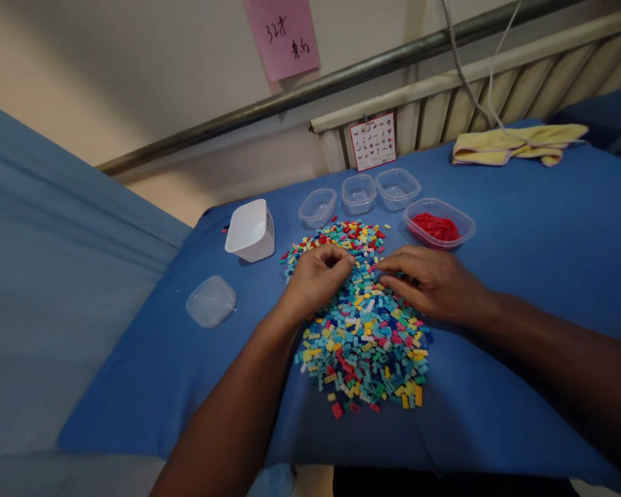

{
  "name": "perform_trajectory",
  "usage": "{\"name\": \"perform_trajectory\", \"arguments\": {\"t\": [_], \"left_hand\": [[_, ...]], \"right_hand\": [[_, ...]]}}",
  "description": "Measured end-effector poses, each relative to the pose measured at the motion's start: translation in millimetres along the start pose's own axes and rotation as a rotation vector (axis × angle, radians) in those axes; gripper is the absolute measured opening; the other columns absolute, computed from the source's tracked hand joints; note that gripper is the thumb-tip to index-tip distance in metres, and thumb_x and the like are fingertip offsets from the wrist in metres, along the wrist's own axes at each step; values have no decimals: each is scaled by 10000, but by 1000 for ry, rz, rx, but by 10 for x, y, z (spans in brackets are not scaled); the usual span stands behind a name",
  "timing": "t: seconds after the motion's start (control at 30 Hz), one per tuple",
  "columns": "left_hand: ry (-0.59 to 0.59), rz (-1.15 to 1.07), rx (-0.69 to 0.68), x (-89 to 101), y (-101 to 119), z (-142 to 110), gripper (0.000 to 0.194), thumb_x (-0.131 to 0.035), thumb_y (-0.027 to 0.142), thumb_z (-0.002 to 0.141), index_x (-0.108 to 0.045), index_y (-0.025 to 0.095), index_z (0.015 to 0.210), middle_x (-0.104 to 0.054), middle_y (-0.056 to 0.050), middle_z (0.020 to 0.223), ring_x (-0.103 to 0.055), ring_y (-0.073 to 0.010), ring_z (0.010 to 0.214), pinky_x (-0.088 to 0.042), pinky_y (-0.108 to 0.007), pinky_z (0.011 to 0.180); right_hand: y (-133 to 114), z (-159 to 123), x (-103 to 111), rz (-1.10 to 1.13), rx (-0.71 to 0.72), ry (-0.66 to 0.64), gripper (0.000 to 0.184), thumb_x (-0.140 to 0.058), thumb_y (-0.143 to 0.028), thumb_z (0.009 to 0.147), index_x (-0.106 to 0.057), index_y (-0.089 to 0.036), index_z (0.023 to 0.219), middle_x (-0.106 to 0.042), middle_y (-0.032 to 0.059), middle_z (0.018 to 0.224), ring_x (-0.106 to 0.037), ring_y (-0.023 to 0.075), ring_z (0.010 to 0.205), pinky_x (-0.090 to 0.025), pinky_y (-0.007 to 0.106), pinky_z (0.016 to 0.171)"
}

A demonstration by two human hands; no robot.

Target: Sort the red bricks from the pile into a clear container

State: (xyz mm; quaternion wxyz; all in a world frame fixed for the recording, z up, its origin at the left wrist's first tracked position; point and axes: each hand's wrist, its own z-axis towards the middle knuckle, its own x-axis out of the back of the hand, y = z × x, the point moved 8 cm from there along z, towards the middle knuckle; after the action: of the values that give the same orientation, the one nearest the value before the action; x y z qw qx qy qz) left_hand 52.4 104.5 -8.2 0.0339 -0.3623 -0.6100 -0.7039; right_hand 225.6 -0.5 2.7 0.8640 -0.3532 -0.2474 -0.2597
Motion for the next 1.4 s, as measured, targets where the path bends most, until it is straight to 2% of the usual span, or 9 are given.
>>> {"name": "perform_trajectory", "arguments": {"t": [0.17, 0.33, 0.43, 0.53, 0.63, 0.8, 1.1, 1.23, 1.4], "left_hand": [[-125, -381, 98, -374, 97, -135, 427, -851, 582, 856, -766, 166, 902, -677, -6, 792, -523, -102, 676, -411, -245, 651], [-171, -442, 134, -410, 92, -138, 450, -881, 605, 844, -799, 167, 913, -711, -18, 796, -554, -104, 671, -463, -257, 681], [-94, -261, -1, -235, 88, -42, 338, -802, 525, 941, -828, 195, 1004, -764, -39, 900, -649, -150, 788, -520, -292, 779], [55, 190, -215, -6, 141, 71, 236, -683, 351, 1020, -841, 227, 1145, -791, -72, 1085, -707, -223, 1047, -535, -358, 973], [-28, 601, -289, -29, 108, 193, 285, -604, 272, 1047, -837, 240, 1210, -780, -93, 1162, -691, -264, 1168, -523, -394, 1041], [-168, 902, -294, -140, 125, 301, 333, -557, 255, 1054, -841, 249, 1228, -761, -112, 1192, -700, -286, 1155, -537, -377, 905], [-310, 1020, -329, -235, 328, 321, 319, -548, 173, 986, -819, 211, 1152, -783, -109, 1200, -722, -289, 1076, -491, -370, 809], [-448, 994, -372, -313, 362, 417, 301, -549, 136, 928, -817, 215, 1039, -798, -94, 1109, -718, -273, 1017, -463, -356, 766], [-518, 947, -297, -299, 317, 554, 255, -605, 174, 890, -816, 229, 1023, -799, -68, 1026, -688, -242, 882, -465, -336, 771]], "right_hand": [[-11, 20, 42, 49, -68, 59, 129, -676, -252, 1077, -777, -259, 1157, -831, 51, 1009, -782, 223, 889, -623, 362, 797], [46, 19, 39, 35, -111, 79, 123, -668, -218, 1068, -771, -246, 1128, -835, 40, 1004, -782, 206, 879, -595, 336, 789], [110, 22, 28, 30, -151, 90, 119, -674, -156, 1014, -760, -233, 1044, -808, 22, 919, -758, 192, 808, -569, 324, 744], [191, 19, 8, 62, -182, 96, 141, -673, -117, 961, -745, -234, 991, -783, 17, 902, -740, 193, 807, -563, 327, 743], [251, 6, 3, 76, -174, 102, 193, -674, -103, 946, -763, -229, 1062, -785, 40, 973, -737, 204, 856, -572, 343, 774], [321, -32, 1, 66, -173, 76, 147, -668, -144, 997, -774, -229, 1053, -767, 34, 925, -721, 200, 837, -556, 345, 771], [368, -44, -17, 177, -238, 128, 168, -685, -142, 981, -785, -230, 1083, -798, 41, 969, -756, 207, 867, -592, 356, 783], [400, -59, -52, 257, -291, 131, 134, -704, -176, 982, -803, -212, 1065, -814, 44, 969, -762, 195, 844, -597, 338, 764], [516, -97, -115, 307, -369, 115, 136, -718, -270, 1005, -830, -229, 1071, -818, 18, 896, -743, 183, 759, -587, 328, 719]]}}
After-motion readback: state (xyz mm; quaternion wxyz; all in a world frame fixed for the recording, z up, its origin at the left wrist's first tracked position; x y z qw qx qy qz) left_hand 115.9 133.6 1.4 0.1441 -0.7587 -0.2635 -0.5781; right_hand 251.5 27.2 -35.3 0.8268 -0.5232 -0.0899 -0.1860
